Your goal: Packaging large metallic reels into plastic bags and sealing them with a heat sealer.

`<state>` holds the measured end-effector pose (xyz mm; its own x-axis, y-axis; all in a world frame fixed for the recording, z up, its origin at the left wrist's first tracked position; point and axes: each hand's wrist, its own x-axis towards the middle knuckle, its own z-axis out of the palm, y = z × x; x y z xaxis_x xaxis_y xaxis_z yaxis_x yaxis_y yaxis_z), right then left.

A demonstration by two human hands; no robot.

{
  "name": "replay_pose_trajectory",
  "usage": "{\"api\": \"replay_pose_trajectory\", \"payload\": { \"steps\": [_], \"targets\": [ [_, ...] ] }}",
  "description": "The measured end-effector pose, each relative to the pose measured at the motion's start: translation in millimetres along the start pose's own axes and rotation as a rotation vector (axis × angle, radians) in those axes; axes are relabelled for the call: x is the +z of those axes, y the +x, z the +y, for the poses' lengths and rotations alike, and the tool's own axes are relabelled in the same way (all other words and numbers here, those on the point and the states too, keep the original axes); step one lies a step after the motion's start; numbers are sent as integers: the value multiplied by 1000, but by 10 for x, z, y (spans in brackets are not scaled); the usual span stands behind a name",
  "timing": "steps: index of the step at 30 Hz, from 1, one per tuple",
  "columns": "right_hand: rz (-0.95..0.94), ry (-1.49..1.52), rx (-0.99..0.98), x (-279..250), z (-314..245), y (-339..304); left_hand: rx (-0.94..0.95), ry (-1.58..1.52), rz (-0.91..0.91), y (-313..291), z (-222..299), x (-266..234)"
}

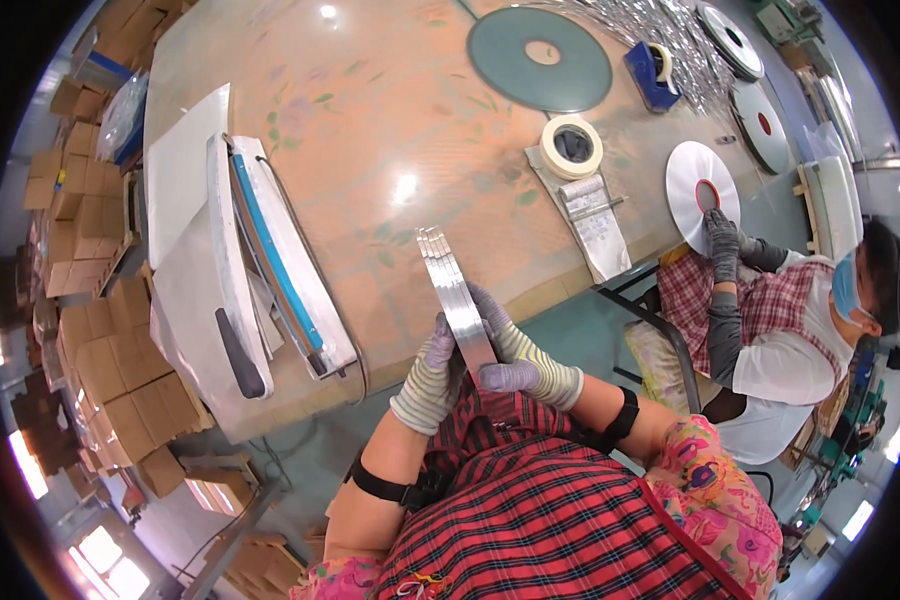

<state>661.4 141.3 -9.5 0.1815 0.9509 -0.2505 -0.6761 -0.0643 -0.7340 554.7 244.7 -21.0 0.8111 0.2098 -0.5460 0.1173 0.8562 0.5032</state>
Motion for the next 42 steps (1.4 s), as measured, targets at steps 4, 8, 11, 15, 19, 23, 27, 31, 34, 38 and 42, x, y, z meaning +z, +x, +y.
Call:
{"api": "replay_pose_trajectory", "payload": {
  "steps": [4,8,11,15,19,23,27,31,34,38,42],
  "targets": [
    [-13,3,40,-29,-65,40,22,-17,0,38,-38,-36],
    [-72,-42,25,-168,-3,76,0,-60,45,38,-10,62],
    [-125,-92,8,-202,-9,93,10,-50,61,46,-46,49],
    [-15,-23,119,-63,-123,80,89,43,72,14,-23,107],
    [67,-19,86,33,-5,115,74,-69,116,-114,-90,-179],
    [179,-128,109,298,13,13,278,109,344,-919,-184,-698],
    [110,-336,130,641,216,-268,362,-62,679,-2132,-747,-1607],
    [83,-574,151,921,580,-677,437,-226,950,-3242,-1622,-2501],
    [46,-641,311,1349,980,-935,475,-351,1097,-4135,-2300,-3101],
    [15,-646,656,1807,1533,-980,568,-632,1121,-5209,-3204,-4012],
    [-144,-608,740,2600,2028,-810,675,-532,1249,-5883,-2649,-4049]
  ]
}}
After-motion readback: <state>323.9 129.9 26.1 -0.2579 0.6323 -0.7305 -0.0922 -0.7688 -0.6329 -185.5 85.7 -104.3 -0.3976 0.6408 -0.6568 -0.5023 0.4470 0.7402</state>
